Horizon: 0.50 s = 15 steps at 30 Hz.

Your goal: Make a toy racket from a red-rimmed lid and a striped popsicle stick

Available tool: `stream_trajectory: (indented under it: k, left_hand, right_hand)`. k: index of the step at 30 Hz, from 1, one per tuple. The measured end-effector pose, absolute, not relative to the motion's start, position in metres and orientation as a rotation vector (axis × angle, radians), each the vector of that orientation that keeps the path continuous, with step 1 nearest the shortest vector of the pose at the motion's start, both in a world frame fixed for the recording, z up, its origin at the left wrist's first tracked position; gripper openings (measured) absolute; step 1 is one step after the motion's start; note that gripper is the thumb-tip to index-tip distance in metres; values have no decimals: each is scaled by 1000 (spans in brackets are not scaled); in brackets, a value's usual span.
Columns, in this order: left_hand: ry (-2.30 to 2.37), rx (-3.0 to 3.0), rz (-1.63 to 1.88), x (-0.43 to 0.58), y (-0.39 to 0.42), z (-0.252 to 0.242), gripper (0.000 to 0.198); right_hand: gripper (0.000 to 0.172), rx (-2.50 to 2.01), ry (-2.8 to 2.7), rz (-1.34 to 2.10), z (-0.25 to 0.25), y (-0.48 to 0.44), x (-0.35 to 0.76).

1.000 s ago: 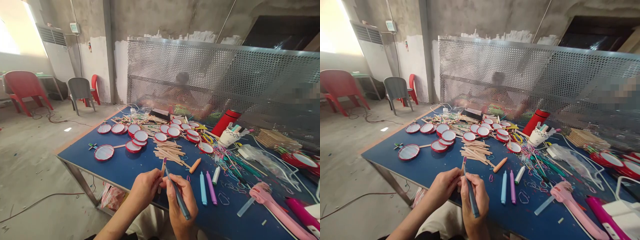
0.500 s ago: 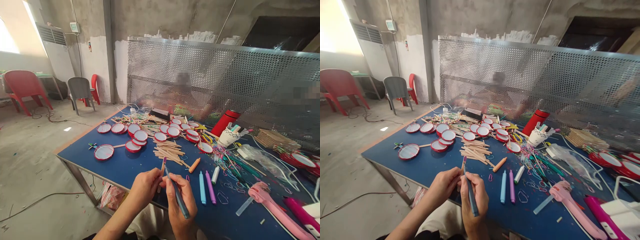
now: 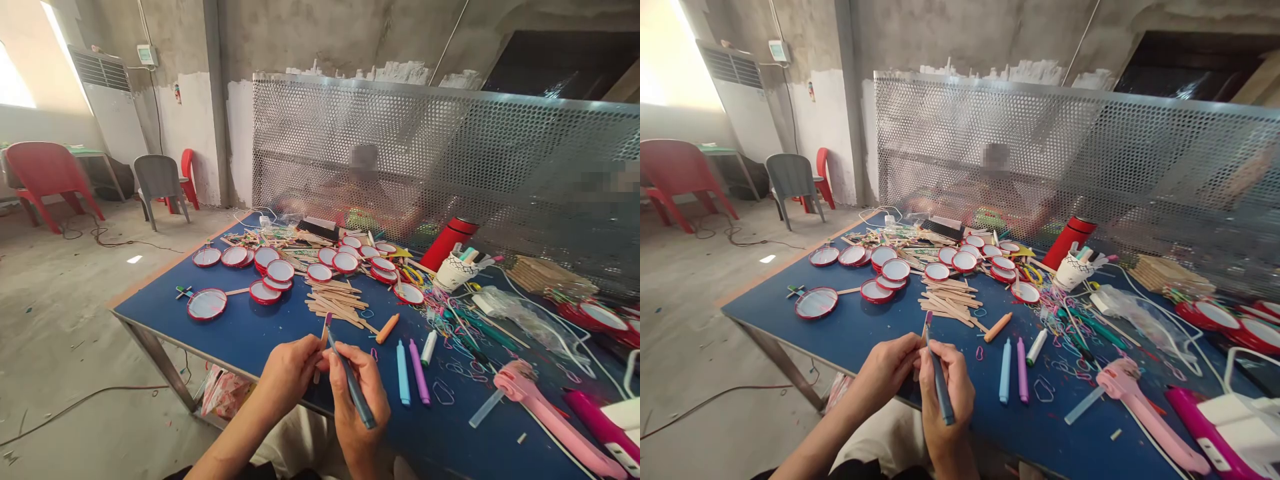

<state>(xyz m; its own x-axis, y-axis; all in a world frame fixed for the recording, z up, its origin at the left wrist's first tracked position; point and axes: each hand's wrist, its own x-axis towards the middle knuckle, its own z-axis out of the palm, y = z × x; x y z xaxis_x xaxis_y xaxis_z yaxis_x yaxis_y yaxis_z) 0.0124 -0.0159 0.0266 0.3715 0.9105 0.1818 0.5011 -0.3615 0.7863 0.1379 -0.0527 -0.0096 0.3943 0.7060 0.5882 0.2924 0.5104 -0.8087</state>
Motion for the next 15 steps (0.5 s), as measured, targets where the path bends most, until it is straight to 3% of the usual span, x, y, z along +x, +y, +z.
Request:
stream_trajectory:
  k: [15]
  left_hand:
    - [1227, 1980, 798, 12, -17, 28, 23]
  right_hand:
    - [18, -1111, -1131, 327, -11, -52, 137]
